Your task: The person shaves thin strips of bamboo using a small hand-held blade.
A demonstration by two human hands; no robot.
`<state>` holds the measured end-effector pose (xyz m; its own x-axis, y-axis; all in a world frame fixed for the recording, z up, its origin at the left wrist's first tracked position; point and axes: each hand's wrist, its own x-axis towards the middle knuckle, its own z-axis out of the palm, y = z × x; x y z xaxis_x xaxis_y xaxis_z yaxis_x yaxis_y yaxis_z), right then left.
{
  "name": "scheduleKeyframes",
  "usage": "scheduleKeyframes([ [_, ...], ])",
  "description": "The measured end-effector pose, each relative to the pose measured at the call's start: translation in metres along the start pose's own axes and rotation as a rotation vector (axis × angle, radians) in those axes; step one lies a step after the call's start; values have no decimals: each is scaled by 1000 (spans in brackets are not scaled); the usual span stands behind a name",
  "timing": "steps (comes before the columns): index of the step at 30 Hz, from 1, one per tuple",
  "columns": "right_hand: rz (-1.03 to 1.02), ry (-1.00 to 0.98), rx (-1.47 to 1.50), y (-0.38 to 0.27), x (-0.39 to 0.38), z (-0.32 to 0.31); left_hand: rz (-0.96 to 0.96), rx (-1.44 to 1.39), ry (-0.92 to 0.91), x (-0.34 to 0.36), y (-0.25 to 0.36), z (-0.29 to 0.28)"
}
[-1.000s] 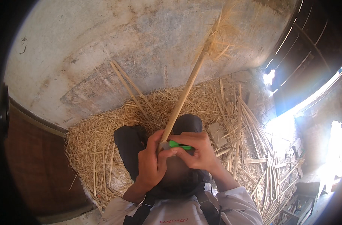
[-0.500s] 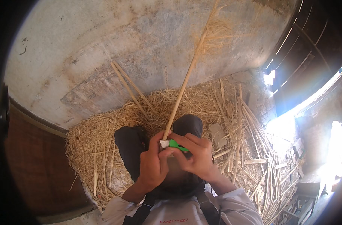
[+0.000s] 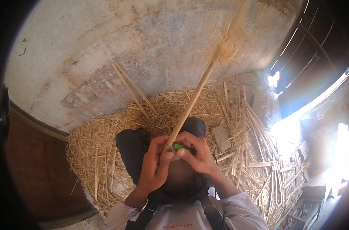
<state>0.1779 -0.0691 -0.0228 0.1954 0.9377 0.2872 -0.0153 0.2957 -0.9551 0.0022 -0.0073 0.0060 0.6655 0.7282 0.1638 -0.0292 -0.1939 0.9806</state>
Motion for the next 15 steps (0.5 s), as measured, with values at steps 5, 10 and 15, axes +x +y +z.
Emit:
scheduleKeyframes([
  [5, -35, -7, 60, 19, -11, -18, 80, 33, 27, 4, -7, 0],
  [10, -46, 19, -28, 7, -6, -15, 29, -17, 43, 2, -7, -5],
  [15, -219, -18, -271, 17, -3, -10, 87, 6, 64, 6, -10, -6],
])
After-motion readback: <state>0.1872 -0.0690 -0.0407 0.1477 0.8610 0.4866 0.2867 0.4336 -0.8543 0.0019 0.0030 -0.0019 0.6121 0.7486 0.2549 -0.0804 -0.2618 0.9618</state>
